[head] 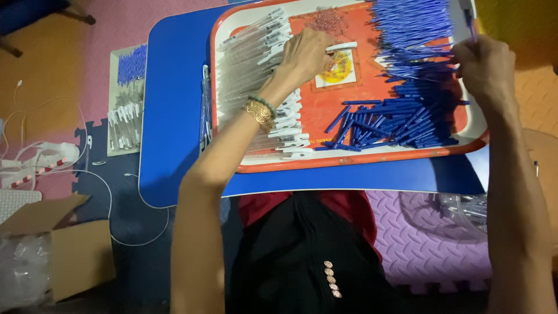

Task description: The person assembles ballpoint pens by picking up clear pen barrels, inserting blue ink cartridges, and attaching blue pen caps while working at a small blue table.

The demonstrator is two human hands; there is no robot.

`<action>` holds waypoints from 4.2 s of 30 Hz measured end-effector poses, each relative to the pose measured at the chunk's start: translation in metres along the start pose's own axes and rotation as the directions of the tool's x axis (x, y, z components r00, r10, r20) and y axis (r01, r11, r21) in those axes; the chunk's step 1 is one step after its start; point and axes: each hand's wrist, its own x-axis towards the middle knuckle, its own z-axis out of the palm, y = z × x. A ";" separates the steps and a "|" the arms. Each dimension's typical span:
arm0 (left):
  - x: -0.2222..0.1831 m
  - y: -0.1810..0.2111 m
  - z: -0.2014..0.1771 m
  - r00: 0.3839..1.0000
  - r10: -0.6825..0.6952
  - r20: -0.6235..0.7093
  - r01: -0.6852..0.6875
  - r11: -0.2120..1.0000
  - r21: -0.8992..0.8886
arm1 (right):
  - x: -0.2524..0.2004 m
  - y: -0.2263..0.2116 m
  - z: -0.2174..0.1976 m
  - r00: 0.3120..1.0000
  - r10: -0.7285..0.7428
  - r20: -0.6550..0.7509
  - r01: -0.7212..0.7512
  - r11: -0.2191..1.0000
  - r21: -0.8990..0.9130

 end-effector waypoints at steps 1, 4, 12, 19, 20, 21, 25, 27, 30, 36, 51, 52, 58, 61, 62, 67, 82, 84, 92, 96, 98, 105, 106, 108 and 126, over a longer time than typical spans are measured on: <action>-0.001 0.002 -0.004 1.000 -0.003 0.001 0.003 1.000 0.001 | 0.008 0.015 0.006 1.000 -0.001 0.003 0.001 1.000 0.002; -0.002 0.003 -0.017 0.993 -0.069 0.092 0.076 0.994 -0.075 | 0.026 0.047 0.020 0.985 -0.173 0.019 0.174 0.966 -0.193; -0.026 -0.030 -0.100 0.993 -0.001 -0.116 -0.030 0.963 -0.268 | 0.034 0.062 0.035 0.903 -0.412 -0.125 0.340 0.860 -0.381; -0.099 -0.129 -0.160 0.942 -0.233 -0.242 0.187 0.962 -0.200 | -0.016 0.064 0.037 0.972 0.010 -0.235 0.096 0.894 0.438; -0.108 -0.129 -0.166 0.906 -0.336 -0.258 0.259 0.922 -0.289 | -0.014 0.078 0.041 0.966 0.051 -0.253 0.085 0.863 0.499; -0.116 -0.129 -0.170 0.861 -0.436 -0.261 0.324 0.867 -0.378 | -0.012 0.093 0.045 0.959 0.094 -0.268 0.075 0.828 0.556; -0.100 -0.161 -0.143 0.733 -0.605 -0.310 0.095 0.542 -0.835 | 0.010 0.121 0.052 0.918 0.302 -0.256 0.016 0.618 0.786; -0.081 -0.183 -0.121 0.579 -0.779 -0.242 -0.183 0.165 -0.969 | -0.001 0.099 0.046 0.923 0.365 -0.120 -0.082 0.492 0.867; -0.068 -0.140 -0.131 0.481 -0.876 0.048 -0.230 -0.178 -0.957 | -0.023 0.058 0.037 0.945 0.279 -0.170 -0.038 0.612 0.790; -0.034 -0.136 -0.082 0.357 -0.926 0.120 -0.109 -0.169 -0.980 | -0.038 0.031 0.032 0.936 0.199 -0.289 0.025 0.783 0.621; -0.046 -0.221 -0.005 0.629 -0.711 -0.314 0.528 0.688 -0.498 | -0.039 0.031 0.033 0.960 0.148 -0.238 0.053 0.739 0.672; -0.041 -0.218 -0.001 0.632 -0.709 -0.312 0.526 0.688 -0.499 | -0.043 0.026 0.030 0.959 0.150 -0.240 0.052 0.740 0.671; -0.048 -0.191 -0.007 0.845 -0.393 -0.362 0.387 0.918 -0.092 | -0.048 0.018 0.028 0.960 0.134 -0.248 0.057 0.768 0.638; -0.058 -0.159 -0.039 0.860 -0.390 -0.330 0.421 0.907 0.022 | -0.049 0.018 0.026 0.966 0.130 -0.223 0.037 0.785 0.618; -0.056 -0.167 -0.034 0.857 -0.379 -0.350 0.422 0.905 0.051 | -0.044 0.028 0.029 0.964 0.135 -0.231 0.039 0.782 0.622; -0.067 -0.218 -0.024 0.825 -0.384 -0.415 0.395 0.917 -0.062 | -0.044 0.033 0.031 0.967 0.078 -0.242 0.084 0.800 0.595; -0.220 -0.204 -0.117 0.700 -0.709 0.093 0.706 0.665 -0.243 | -0.007 0.129 0.056 0.973 0.227 -0.032 -0.131 0.666 0.735; -0.212 -0.218 -0.100 0.708 -0.698 0.110 0.706 0.700 -0.107 | -0.007 0.120 0.052 0.961 0.276 0.012 -0.190 0.626 0.756; -0.201 -0.164 -0.115 0.691 -0.705 0.157 0.707 0.705 0.056 | -0.017 0.107 0.049 0.974 0.216 -0.074 -0.132 0.799 0.586; -0.235 -0.162 -0.108 0.716 -0.678 0.166 0.681 0.731 0.051 | -0.009 0.125 0.055 0.966 0.255 -0.041 -0.173 0.758 0.629; -0.247 -0.159 -0.111 0.716 -0.679 0.162 0.682 0.730 0.045 | 0.010 0.178 0.070 0.972 0.235 -0.018 -0.163 0.727 0.667; -0.258 -0.146 -0.128 0.583 -0.766 0.269 0.811 0.529 -0.251 | 0.025 0.205 0.074 0.980 0.200 0.023 -0.142 0.606 0.783; -0.259 -0.135 -0.139 0.582 -0.766 0.273 0.812 0.527 -0.252 | 0.027 0.230 0.077 0.979 0.202 0.025 -0.145 0.609 0.780; -0.257 -0.115 -0.166 0.496 -0.826 0.267 0.839 0.376 -0.393 | 0.037 0.275 0.084 0.996 -0.035 -0.088 0.078 0.834 0.546; -0.301 0.071 -0.136 0.666 -0.575 -0.475 -0.224 0.453 -0.863 | -0.210 -0.226 0.194 0.936 -0.220 0.274 -0.274 0.032 0.961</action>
